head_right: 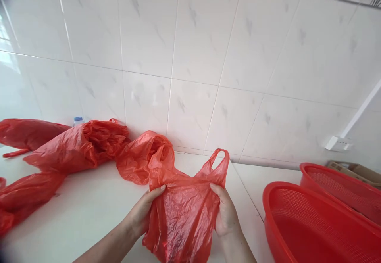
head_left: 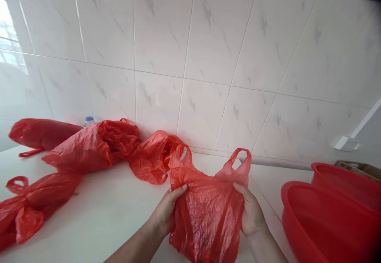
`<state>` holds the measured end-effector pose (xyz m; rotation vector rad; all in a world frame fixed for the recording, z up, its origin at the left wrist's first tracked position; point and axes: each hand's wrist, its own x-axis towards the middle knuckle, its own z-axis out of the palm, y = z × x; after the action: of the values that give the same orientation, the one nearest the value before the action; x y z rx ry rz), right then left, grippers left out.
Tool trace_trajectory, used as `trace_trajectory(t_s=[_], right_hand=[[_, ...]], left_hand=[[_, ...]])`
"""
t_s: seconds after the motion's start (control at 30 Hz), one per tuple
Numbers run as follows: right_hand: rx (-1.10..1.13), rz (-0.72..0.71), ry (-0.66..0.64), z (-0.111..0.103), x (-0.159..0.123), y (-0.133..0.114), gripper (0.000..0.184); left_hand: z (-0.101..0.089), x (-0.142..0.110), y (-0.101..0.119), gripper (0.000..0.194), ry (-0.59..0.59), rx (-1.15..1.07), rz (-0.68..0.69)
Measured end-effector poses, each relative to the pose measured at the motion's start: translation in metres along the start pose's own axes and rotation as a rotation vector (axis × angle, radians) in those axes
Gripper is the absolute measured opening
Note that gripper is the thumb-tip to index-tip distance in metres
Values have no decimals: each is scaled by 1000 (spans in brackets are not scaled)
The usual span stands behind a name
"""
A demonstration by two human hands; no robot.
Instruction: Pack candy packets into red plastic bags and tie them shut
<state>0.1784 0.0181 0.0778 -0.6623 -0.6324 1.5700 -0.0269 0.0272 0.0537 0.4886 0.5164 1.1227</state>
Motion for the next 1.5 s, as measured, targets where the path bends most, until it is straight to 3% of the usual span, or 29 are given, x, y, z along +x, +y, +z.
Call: trace_trajectory(t_s=[0.13,0.23,0.3,0.4,0.5,0.6,0.67,0.77,0.87,0.97,1.1,1.17,1.23,1.3,1.37,1.4,1.5], right_hand=[[133,68,-79,1,1,4,29],[155,96,-189,5,-3,7,16],[109,68,-258,7,-4,12,23],[-147,-3,-277,9,-5,24,35],[-387,29,-149,11,-4,34,63],[-479,114,19,15,-4,41,66],[-499,148,-33,17,-3,45,71],[-512,183,-230,18,-2,53,83],[-521,199,-285,12,2,61,64],[-505,189,-153,0,7,66,42],[-523,156,58,-11,14,65,40],[-573,124,115,-11,15,65,37],[-609,85,130,-7,14,66,32],[-604,45,98,-3,11,68,28],[-611,39,38,0,7,69,26],[-624,52,2,0,5,69,25],[-567,121,-108,-5,3,65,25]], left_hand=[[-15,6,-4,40,-169,-95,-90],[-20,6,-7,39,-252,-128,-96],[-22,6,-9,30,-246,-113,-101],[-24,8,-13,19,-199,-112,-74],[-26,9,-16,15,-152,-137,-66],[-26,9,-18,15,-129,-149,-97],[-23,10,-19,18,-116,-122,-108],[-14,13,-23,19,-134,30,-138],[-2,16,-28,18,-193,253,-161],[4,15,-31,22,-195,316,-136],[-5,9,-32,70,-107,455,49],[-11,6,-34,95,-147,536,118],[-13,4,-35,104,-193,548,151],[-12,5,-35,84,-169,522,150],[-7,6,-33,42,-152,494,84],[-4,7,-32,33,-163,476,37],[3,8,-26,44,-211,442,-38]])
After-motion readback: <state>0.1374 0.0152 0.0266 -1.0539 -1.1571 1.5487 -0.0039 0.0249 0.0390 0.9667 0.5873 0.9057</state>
